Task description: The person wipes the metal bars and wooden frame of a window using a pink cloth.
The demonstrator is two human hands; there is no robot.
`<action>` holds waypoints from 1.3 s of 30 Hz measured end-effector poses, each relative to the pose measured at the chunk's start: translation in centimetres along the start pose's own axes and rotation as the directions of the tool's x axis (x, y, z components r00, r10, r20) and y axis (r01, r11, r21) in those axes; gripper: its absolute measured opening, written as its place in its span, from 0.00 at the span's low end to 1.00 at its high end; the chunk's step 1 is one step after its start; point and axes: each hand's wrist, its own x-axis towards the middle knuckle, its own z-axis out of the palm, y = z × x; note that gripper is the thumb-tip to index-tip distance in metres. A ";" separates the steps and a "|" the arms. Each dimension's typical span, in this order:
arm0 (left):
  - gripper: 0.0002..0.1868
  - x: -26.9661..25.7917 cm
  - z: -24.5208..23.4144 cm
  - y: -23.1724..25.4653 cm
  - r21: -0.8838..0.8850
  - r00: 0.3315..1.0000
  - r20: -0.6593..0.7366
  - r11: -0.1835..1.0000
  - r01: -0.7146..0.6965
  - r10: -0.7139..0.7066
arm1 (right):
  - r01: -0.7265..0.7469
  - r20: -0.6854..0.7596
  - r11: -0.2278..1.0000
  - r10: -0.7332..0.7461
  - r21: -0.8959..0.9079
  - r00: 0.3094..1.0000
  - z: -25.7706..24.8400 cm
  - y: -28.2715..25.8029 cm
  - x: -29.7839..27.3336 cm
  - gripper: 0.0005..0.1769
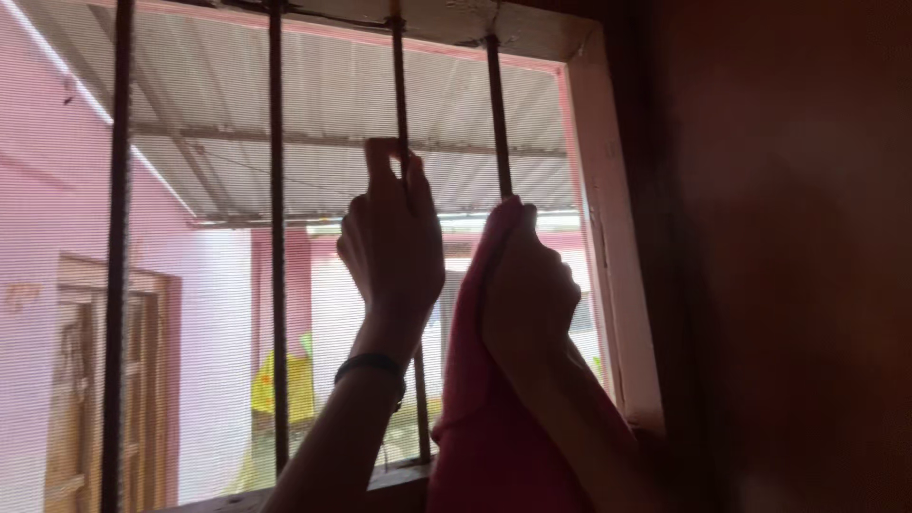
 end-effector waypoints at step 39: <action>0.11 0.1 -0.5 0.9 -0.022 1.000 0.025 1.000 0.010 -0.010 | 0.131 -0.304 0.989 -0.146 -0.071 0.941 1.2 -4.6 18.7 0.19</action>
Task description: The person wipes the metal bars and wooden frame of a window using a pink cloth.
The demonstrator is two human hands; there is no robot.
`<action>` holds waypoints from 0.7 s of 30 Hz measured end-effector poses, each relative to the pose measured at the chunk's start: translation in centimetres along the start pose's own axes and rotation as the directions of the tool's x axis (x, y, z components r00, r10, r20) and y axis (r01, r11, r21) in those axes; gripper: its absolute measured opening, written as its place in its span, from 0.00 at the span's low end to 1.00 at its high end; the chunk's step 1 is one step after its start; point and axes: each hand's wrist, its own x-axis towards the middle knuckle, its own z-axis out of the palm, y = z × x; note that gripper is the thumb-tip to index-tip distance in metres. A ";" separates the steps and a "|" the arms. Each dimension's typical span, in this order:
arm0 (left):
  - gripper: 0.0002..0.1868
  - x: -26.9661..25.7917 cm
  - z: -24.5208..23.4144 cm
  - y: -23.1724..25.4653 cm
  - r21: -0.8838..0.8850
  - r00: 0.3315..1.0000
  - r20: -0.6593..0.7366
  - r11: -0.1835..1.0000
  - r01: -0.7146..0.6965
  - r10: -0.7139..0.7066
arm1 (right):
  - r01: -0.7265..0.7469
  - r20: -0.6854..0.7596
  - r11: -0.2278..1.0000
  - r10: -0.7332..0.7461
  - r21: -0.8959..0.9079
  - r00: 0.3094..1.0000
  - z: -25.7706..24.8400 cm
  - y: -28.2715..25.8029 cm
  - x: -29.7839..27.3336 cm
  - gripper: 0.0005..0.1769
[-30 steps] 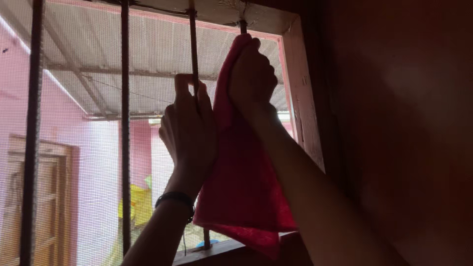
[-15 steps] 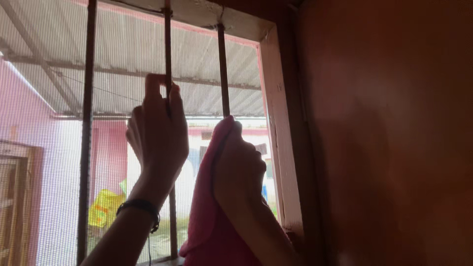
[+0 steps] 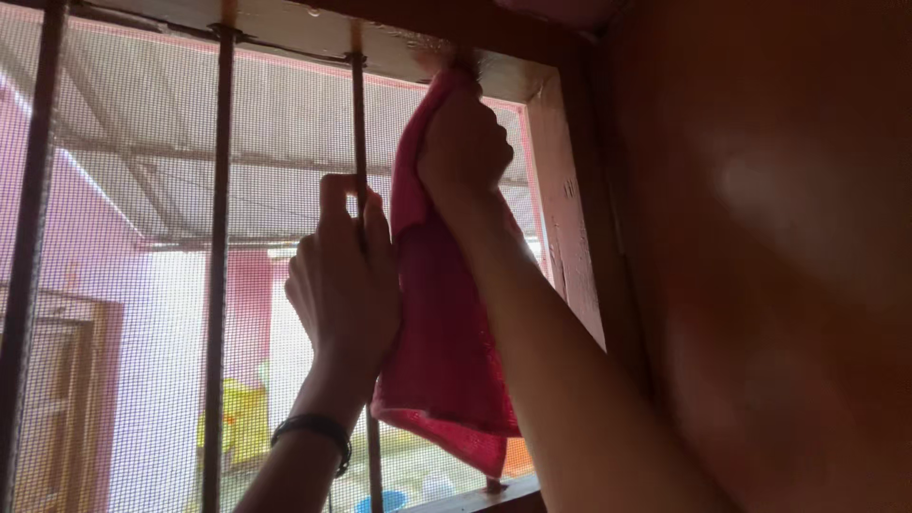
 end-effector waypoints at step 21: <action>0.10 -0.1 -0.4 0.7 0.022 0.995 0.043 0.996 0.088 -0.089 | -0.215 0.518 0.969 0.246 -0.120 0.819 -11.7 1.5 -20.0 0.16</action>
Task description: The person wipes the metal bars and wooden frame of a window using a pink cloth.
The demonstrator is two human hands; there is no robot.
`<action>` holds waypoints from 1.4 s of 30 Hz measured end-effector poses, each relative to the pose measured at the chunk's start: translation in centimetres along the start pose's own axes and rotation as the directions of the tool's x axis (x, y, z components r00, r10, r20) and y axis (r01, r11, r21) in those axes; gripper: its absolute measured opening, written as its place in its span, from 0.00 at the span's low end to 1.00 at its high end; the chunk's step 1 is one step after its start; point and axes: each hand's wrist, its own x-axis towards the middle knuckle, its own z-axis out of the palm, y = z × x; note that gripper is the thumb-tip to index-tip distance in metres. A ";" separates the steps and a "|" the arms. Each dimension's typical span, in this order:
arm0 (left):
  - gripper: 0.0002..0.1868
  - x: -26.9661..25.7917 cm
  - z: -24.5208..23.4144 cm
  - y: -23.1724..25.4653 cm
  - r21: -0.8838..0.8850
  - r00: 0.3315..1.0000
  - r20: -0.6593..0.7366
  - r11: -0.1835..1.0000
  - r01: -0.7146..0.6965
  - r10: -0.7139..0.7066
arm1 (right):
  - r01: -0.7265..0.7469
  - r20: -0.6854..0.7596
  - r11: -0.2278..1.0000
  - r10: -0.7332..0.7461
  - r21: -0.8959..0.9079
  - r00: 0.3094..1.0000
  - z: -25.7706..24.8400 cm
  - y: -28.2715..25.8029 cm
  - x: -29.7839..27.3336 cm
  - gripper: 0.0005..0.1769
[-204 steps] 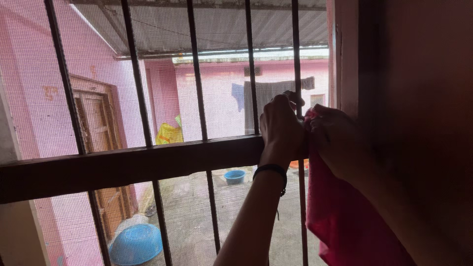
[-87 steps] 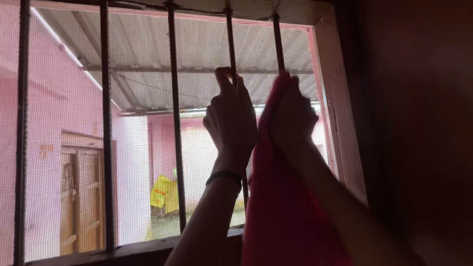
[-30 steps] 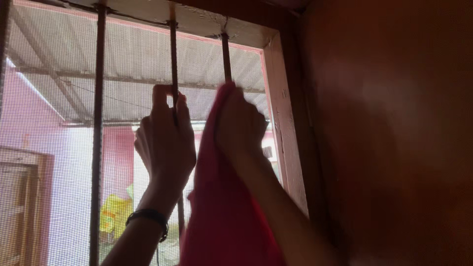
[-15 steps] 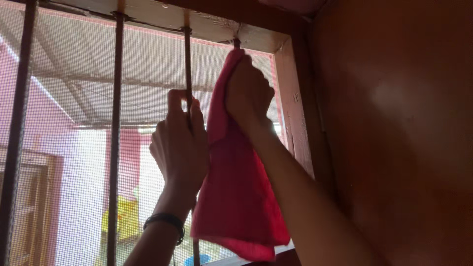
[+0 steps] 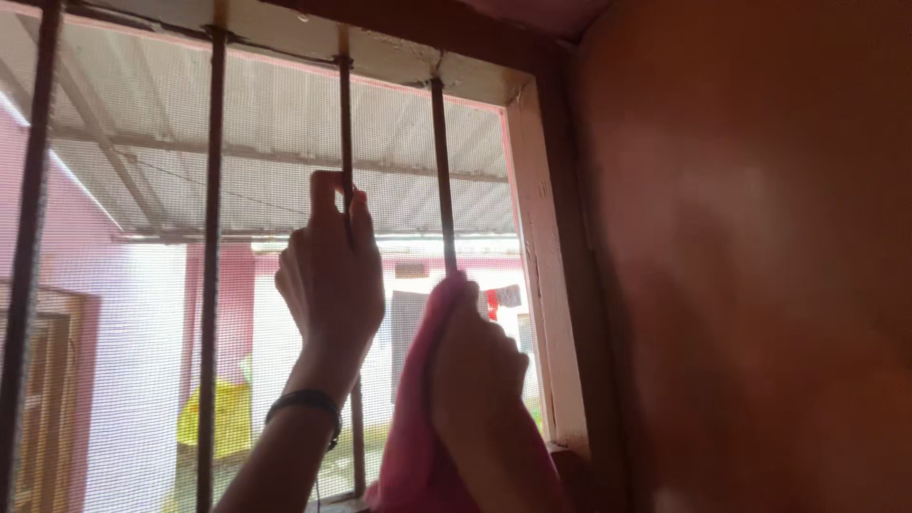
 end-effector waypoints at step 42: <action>0.14 -2.2 -8.2 -2.1 0.345 0.807 0.027 0.752 -0.561 0.589 | 0.293 -0.271 0.698 -0.146 0.653 0.951 -0.6 -8.6 1.7 0.16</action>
